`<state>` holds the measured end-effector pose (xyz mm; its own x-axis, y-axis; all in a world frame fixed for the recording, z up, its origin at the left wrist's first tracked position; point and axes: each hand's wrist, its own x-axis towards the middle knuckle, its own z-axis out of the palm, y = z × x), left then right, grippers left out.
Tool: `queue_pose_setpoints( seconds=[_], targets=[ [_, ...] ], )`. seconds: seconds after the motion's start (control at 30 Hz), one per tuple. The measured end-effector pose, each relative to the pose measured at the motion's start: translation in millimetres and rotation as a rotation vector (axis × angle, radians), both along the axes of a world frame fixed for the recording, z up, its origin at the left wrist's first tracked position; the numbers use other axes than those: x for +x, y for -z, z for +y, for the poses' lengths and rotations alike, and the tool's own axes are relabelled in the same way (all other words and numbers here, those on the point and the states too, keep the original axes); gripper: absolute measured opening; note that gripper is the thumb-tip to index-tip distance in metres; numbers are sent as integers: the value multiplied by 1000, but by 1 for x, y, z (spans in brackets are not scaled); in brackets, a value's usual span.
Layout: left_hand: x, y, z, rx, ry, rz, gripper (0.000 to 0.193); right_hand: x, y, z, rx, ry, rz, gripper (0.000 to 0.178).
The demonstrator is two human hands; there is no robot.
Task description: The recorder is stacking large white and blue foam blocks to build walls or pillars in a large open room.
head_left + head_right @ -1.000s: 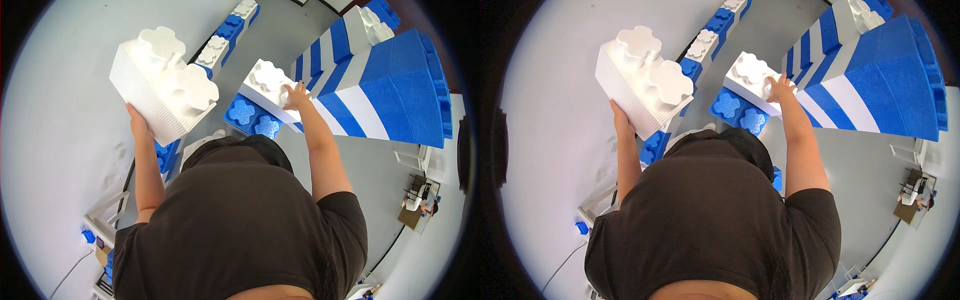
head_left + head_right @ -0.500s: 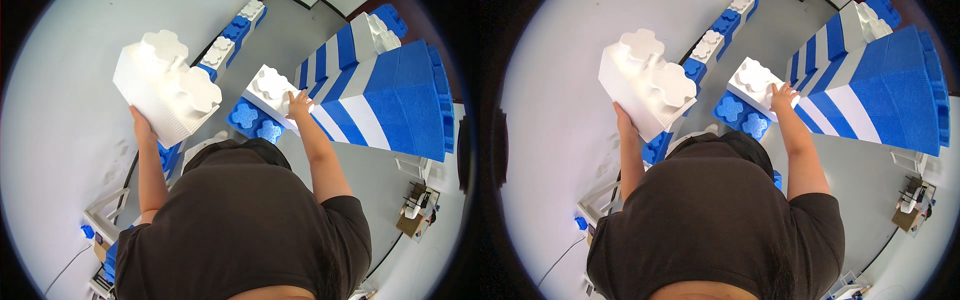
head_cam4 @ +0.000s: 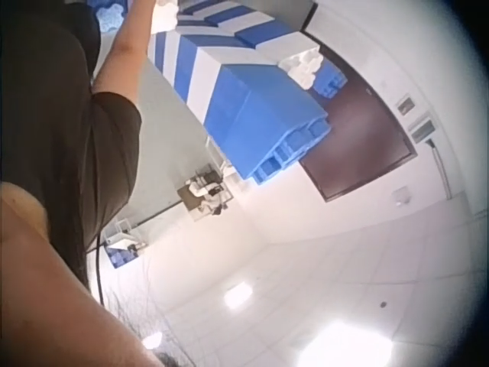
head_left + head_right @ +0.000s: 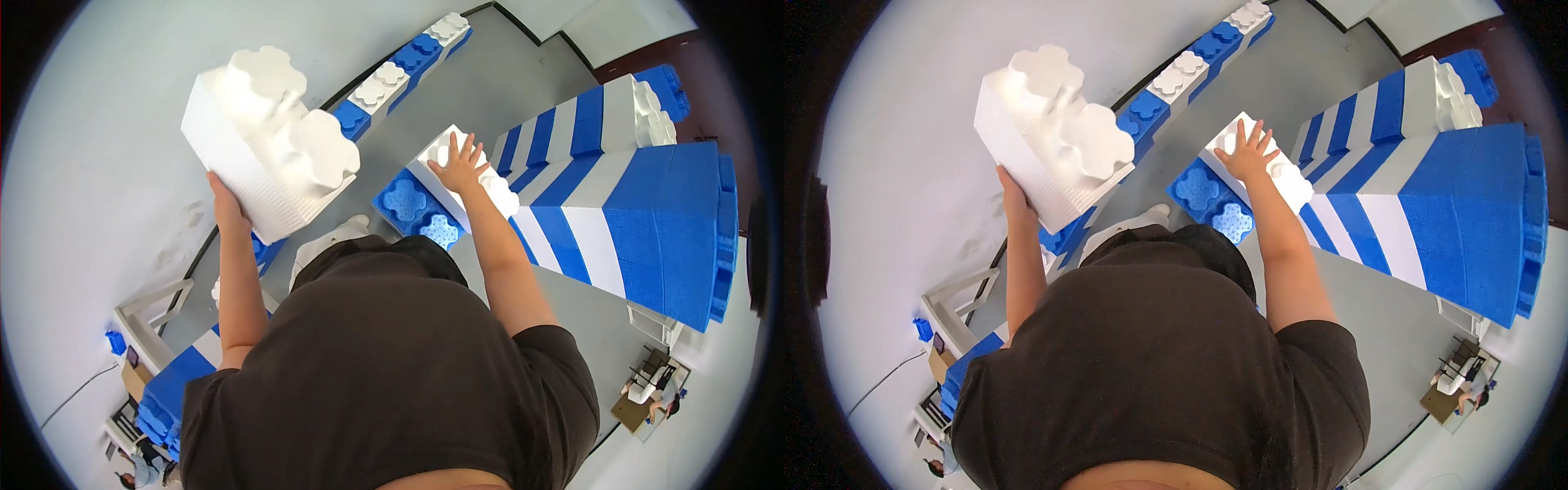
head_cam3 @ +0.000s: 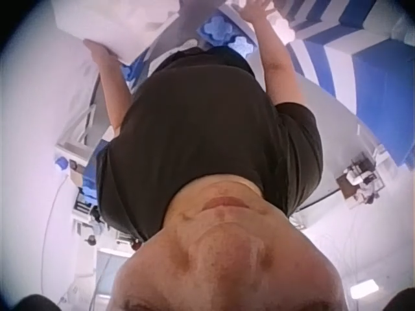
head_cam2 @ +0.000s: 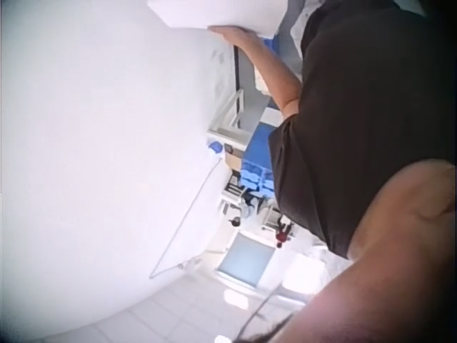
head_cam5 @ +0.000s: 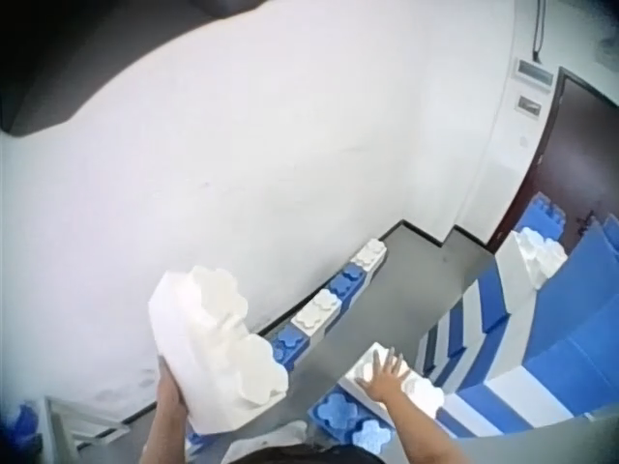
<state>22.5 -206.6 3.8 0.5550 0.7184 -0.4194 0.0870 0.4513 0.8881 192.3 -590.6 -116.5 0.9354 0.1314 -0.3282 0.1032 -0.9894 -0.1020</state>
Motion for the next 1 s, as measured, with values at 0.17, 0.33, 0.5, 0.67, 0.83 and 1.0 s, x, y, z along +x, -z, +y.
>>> queue_pose_setpoints(
  seconds=[0.17, 0.33, 0.5, 0.67, 0.83, 1.0],
  targets=[
    [-22, 12, 11, -32, -72, 81, 73, 12, -6, -6, -35, 1, 163, 101],
    [-27, 22, 9, -73, -128, 110, 71, 17, -27, 3, -109, -17, 269, 103],
    [-23, 27, 6, -107, -104, 124, 70, 20, -24, 6, -231, -41, 319, 106],
    [-19, 32, 7, -110, -117, 149, 70, 20, -32, 17, -294, -36, 346, 107],
    [-17, 39, 10, -109, -100, 119, 68, 26, -32, 23, -331, -27, 359, 108],
    [-10, 29, 6, -157, -100, 136, 68, 30, -31, 31, -274, 2, 365, 110]
  ],
)
